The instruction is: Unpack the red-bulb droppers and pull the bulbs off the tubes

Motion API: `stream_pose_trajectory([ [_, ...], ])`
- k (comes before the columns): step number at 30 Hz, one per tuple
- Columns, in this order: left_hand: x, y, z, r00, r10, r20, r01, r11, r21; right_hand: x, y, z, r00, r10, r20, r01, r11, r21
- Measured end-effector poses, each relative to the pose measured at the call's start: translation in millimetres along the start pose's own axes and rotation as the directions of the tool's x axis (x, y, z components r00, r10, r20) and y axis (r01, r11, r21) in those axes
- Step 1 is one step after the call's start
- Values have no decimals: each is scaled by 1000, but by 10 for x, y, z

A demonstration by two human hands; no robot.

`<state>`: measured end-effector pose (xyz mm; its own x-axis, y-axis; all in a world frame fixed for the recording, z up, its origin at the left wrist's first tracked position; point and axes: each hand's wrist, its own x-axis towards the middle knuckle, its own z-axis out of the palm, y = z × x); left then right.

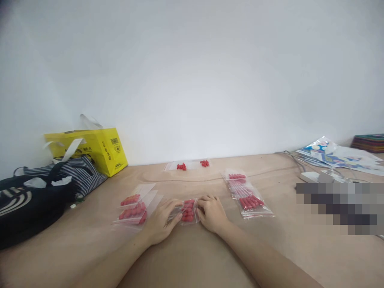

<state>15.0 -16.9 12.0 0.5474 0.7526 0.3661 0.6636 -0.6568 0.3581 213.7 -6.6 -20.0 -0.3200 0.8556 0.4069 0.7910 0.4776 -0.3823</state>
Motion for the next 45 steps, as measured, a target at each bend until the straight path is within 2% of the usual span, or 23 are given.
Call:
stream_pose_trajectory([
  [8,-106,-224,31,993,-79,91,80,997,-11,38,33,19,998,-55,9,51,967,249],
  [18,-68,-214,54,986,-137,93,141,990,-28,47,-45,-70,973,-193,128,106,862,496],
  [26,-75,-208,61,994,-93,62,93,996,4,48,-90,9,993,-15,115,-32,917,397],
  [36,-71,-168,48,994,-98,43,97,995,31,42,-257,-93,988,-19,152,-7,985,174],
  [41,-73,-168,48,994,-104,39,104,995,4,20,-177,-41,998,-14,60,2,983,183],
  [45,-77,-180,55,986,-154,67,152,988,36,9,-75,-17,999,-14,40,3,968,251],
])
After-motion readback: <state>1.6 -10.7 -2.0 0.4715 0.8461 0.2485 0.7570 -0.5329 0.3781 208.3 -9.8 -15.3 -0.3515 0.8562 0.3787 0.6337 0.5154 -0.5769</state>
